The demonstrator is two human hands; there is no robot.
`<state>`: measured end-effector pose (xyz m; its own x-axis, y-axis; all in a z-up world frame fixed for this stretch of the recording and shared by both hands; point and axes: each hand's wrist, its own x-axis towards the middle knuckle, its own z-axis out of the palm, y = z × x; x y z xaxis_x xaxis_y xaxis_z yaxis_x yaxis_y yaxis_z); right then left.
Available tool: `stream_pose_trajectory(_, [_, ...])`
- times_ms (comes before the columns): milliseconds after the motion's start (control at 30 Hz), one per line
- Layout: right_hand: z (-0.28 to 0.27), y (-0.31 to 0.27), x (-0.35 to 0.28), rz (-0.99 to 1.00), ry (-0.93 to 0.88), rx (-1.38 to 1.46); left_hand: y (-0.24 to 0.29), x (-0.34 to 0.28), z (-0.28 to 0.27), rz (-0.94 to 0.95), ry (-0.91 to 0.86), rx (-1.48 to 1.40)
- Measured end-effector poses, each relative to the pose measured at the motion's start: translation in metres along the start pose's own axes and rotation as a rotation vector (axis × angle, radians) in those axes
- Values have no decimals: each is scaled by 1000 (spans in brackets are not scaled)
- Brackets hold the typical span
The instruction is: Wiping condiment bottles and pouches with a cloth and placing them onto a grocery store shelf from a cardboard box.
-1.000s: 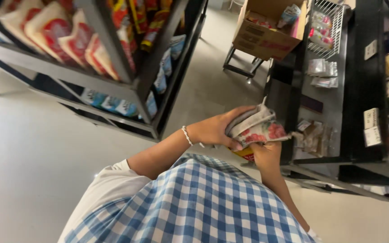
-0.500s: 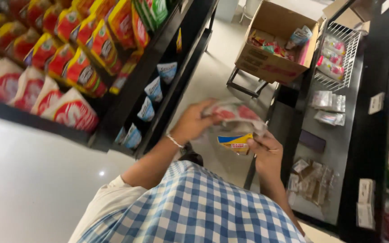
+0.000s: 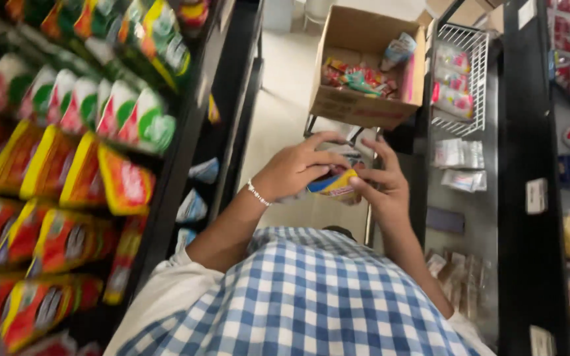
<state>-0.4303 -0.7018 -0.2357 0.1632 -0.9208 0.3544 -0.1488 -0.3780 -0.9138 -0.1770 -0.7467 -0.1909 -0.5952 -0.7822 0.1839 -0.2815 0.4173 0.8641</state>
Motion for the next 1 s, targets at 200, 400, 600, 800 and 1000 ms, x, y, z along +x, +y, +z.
stream_pose_trajectory(200, [9,88,66,312,41,309,-35,66,-14,-232,-104,245])
stream_pose_trajectory(400, [-6,209,180,217,-325,459,-126,103,-15,-326,95,255])
stream_pose_trajectory(600, [13,276,308,860,-964,868,-174,151,1,-392,354,252])
stream_pose_trajectory(800, [67,341,336,875,-1273,688,-191,149,26,-505,762,233])
stream_pose_trajectory(1000, [116,367,358,347,-1025,241,-215,118,29,-685,1067,580])
